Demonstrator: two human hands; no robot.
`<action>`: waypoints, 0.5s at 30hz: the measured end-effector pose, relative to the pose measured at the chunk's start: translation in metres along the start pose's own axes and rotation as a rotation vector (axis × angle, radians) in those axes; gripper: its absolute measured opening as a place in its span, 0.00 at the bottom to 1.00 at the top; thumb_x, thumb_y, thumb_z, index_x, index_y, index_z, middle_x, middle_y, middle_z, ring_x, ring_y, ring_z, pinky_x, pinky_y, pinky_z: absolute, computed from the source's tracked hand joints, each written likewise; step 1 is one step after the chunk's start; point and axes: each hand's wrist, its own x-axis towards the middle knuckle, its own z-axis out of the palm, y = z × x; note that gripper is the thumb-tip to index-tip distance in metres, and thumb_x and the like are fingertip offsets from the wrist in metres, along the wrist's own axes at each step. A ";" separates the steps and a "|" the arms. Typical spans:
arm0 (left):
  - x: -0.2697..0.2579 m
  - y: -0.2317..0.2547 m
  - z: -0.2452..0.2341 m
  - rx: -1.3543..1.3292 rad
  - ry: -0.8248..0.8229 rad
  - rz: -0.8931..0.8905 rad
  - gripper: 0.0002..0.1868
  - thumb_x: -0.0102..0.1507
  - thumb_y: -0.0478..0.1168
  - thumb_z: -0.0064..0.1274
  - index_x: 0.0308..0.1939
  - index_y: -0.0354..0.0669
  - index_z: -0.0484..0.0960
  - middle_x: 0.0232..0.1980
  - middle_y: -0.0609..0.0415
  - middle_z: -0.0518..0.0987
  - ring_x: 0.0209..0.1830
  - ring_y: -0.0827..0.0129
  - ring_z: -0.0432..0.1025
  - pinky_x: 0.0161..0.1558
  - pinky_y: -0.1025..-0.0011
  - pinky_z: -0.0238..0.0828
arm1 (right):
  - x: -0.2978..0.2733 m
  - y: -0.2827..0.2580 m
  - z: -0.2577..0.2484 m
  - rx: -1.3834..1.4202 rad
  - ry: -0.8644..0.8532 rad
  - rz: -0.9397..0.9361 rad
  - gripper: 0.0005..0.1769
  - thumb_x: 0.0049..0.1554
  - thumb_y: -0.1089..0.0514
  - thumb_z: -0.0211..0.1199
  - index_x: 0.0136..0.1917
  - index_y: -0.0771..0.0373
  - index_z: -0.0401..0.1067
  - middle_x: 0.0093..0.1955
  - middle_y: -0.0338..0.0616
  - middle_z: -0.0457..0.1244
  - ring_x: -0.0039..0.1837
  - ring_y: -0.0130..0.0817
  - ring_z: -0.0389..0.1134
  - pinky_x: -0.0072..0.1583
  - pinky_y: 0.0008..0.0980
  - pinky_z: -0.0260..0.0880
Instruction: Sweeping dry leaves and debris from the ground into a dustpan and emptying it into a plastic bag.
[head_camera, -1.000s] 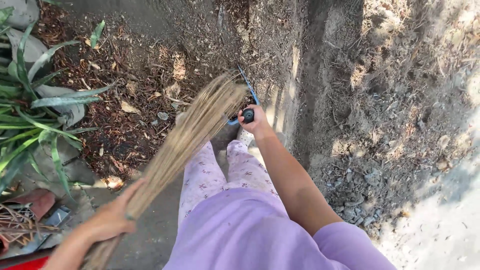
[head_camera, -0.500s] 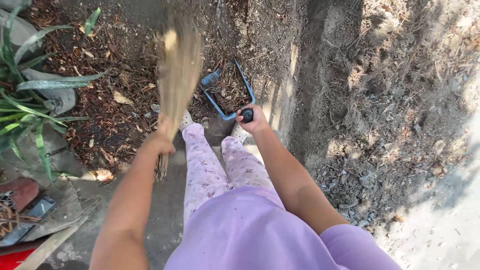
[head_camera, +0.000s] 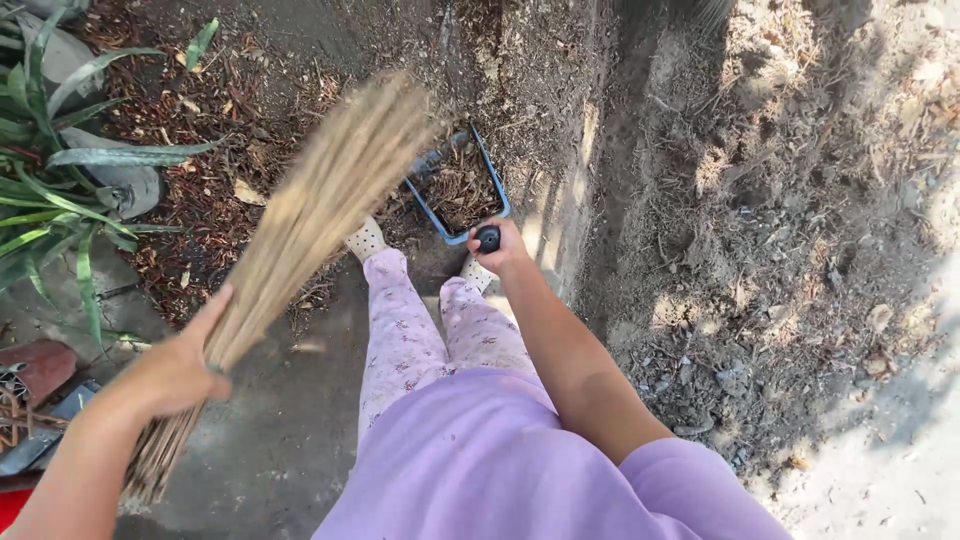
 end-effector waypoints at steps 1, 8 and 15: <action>0.007 0.002 -0.005 0.002 0.094 0.010 0.61 0.47 0.32 0.61 0.75 0.70 0.42 0.56 0.28 0.75 0.57 0.38 0.70 0.53 0.51 0.70 | 0.002 0.002 -0.002 0.005 0.006 -0.001 0.11 0.39 0.72 0.55 0.31 0.64 0.55 0.32 0.49 0.54 0.33 0.43 0.65 0.31 0.28 0.61; 0.108 0.074 0.061 -0.074 0.116 0.061 0.42 0.45 0.39 0.57 0.65 0.45 0.68 0.52 0.34 0.78 0.56 0.48 0.72 0.52 0.56 0.68 | -0.003 0.001 -0.014 -0.013 0.025 -0.008 0.09 0.40 0.72 0.55 0.31 0.64 0.56 0.31 0.48 0.54 0.33 0.43 0.65 0.31 0.28 0.62; 0.071 0.016 0.133 -0.004 -0.200 0.203 0.58 0.46 0.34 0.63 0.74 0.62 0.44 0.60 0.32 0.71 0.60 0.43 0.67 0.57 0.53 0.67 | -0.002 0.002 -0.016 -0.029 0.012 0.032 0.11 0.39 0.72 0.55 0.32 0.64 0.56 0.32 0.46 0.54 0.33 0.42 0.65 0.32 0.27 0.62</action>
